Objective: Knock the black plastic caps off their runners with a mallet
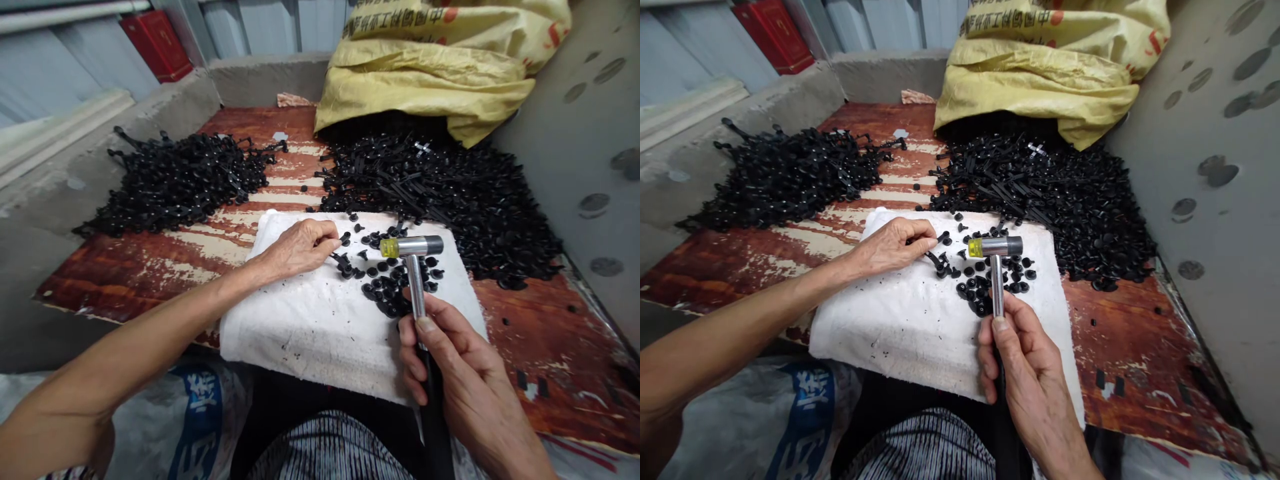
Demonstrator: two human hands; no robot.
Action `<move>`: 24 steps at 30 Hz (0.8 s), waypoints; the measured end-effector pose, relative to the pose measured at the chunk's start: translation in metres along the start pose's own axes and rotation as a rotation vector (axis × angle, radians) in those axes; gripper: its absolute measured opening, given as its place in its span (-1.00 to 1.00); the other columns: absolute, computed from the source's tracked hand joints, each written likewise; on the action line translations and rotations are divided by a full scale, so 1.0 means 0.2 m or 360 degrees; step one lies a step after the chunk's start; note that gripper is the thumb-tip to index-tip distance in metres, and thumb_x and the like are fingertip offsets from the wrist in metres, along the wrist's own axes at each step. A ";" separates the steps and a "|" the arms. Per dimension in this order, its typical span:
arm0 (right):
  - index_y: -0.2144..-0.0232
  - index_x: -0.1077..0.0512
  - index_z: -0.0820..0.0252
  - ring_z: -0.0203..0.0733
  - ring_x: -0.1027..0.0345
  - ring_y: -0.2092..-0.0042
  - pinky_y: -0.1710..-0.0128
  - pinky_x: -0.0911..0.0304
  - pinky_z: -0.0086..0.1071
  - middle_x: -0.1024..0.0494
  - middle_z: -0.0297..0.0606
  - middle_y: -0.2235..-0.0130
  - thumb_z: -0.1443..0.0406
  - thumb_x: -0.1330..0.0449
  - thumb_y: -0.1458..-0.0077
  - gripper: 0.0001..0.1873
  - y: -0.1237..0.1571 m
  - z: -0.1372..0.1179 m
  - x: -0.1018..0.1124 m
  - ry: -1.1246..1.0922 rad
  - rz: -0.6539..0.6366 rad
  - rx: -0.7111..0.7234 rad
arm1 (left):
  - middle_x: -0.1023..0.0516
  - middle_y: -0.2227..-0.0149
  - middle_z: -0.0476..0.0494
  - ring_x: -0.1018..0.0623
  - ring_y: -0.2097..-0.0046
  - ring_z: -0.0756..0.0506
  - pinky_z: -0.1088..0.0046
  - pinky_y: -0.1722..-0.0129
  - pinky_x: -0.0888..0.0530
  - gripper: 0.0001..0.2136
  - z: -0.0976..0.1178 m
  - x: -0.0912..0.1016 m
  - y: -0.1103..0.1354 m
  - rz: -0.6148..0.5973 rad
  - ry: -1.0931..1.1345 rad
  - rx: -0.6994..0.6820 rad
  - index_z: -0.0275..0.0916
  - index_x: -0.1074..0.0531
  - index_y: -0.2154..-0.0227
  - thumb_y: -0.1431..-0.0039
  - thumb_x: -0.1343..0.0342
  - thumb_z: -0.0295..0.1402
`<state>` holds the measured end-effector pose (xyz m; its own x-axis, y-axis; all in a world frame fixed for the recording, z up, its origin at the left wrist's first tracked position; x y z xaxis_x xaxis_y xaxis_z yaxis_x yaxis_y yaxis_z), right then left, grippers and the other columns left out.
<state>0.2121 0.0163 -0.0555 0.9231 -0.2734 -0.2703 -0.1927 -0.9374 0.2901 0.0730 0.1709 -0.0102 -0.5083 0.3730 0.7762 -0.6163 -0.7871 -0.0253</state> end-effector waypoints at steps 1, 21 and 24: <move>0.27 -0.44 0.05 -0.43 -0.15 0.63 0.77 -0.15 -0.58 -0.39 -0.46 0.48 0.08 -0.33 -0.05 -0.74 0.00 0.00 0.00 0.0002 -0.0004 0.0002 | -0.25 0.55 0.08 -0.25 0.47 0.04 0.46 0.43 -0.18 -0.83 0.00 0.00 0.00 -0.0002 -0.0003 0.0004 -0.26 -0.36 0.52 -0.15 0.06 -0.43; 0.25 -0.45 0.02 -0.43 -0.16 0.63 0.78 -0.16 -0.60 -0.39 -0.46 0.49 0.07 -0.33 -0.05 -0.73 0.00 -0.01 0.00 -0.0016 -0.0012 0.0032 | -0.30 0.54 0.07 -0.29 0.46 0.03 0.46 0.42 -0.20 -0.84 0.00 0.00 0.00 0.0036 -0.0004 0.0032 -0.25 -0.34 0.50 -0.15 0.05 -0.38; 0.23 -0.44 0.03 -0.42 -0.16 0.63 0.78 -0.16 -0.59 -0.39 -0.46 0.49 0.07 -0.33 -0.05 -0.72 0.00 -0.01 0.00 -0.0010 -0.0002 0.0028 | -0.30 0.53 0.06 -0.30 0.45 0.03 0.45 0.41 -0.20 -0.83 0.00 0.00 0.01 0.0035 -0.0047 0.0041 -0.24 -0.35 0.49 -0.17 0.05 -0.38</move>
<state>0.2129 0.0160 -0.0537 0.9212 -0.2737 -0.2766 -0.1976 -0.9414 0.2734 0.0721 0.1692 -0.0109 -0.5032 0.3412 0.7940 -0.5895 -0.8073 -0.0267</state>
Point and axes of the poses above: each hand's wrist, its own y-axis away from the middle knuckle, its own x-axis out of the back of the hand, z = x × y, the point moved 9 cm from there along -y, towards the middle knuckle
